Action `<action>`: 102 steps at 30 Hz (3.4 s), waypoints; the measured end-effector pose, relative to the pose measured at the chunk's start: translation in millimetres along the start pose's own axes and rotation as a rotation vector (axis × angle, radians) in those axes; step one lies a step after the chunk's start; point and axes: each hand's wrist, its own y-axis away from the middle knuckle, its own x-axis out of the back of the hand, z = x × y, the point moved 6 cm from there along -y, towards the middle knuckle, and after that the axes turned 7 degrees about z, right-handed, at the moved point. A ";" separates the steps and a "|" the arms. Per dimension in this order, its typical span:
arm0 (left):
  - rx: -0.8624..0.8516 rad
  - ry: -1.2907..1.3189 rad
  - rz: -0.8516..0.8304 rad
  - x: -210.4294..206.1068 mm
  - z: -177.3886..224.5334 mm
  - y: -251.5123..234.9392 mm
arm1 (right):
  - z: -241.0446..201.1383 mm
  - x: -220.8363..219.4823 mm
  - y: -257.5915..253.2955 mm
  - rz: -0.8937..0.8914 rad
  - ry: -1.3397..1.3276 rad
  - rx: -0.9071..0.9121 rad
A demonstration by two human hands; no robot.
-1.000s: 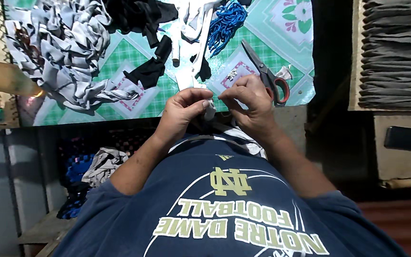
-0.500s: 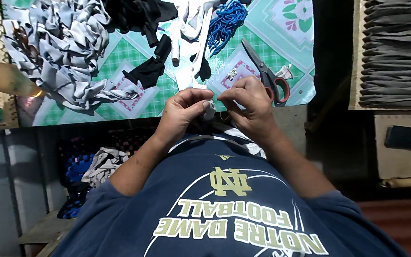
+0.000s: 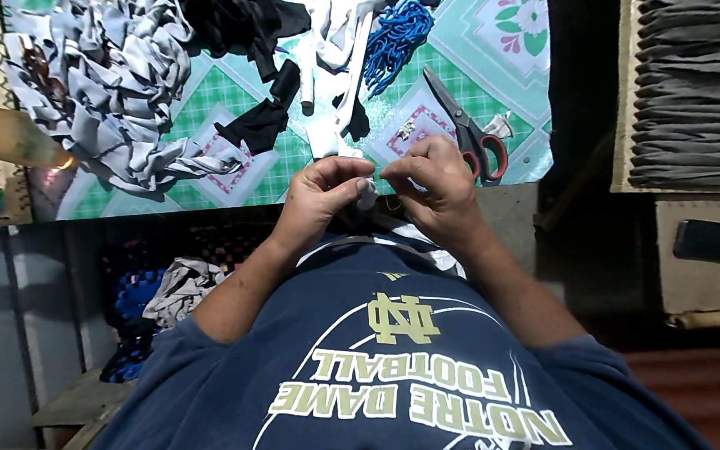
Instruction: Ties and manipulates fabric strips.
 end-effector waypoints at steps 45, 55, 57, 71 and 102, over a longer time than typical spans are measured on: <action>-0.114 -0.175 -0.036 -4.4 7.1 0.5 | -0.5 0.4 -0.5 -0.022 0.004 0.007; -0.176 -0.148 -0.087 -7.3 9.7 2.3 | 8.4 -1.6 2.5 -0.025 -0.231 -0.117; -0.179 -0.134 -0.095 -7.3 8.8 2.3 | 8.6 -1.7 2.5 -0.024 -0.252 -0.122; -0.251 -0.224 -0.012 -7.2 9.5 0.8 | -6.4 -12.9 0.3 -0.018 -0.201 -0.103; -0.216 -0.182 -0.023 -1.3 3.5 -2.6 | 4.2 53.8 -16.0 0.216 -0.181 0.048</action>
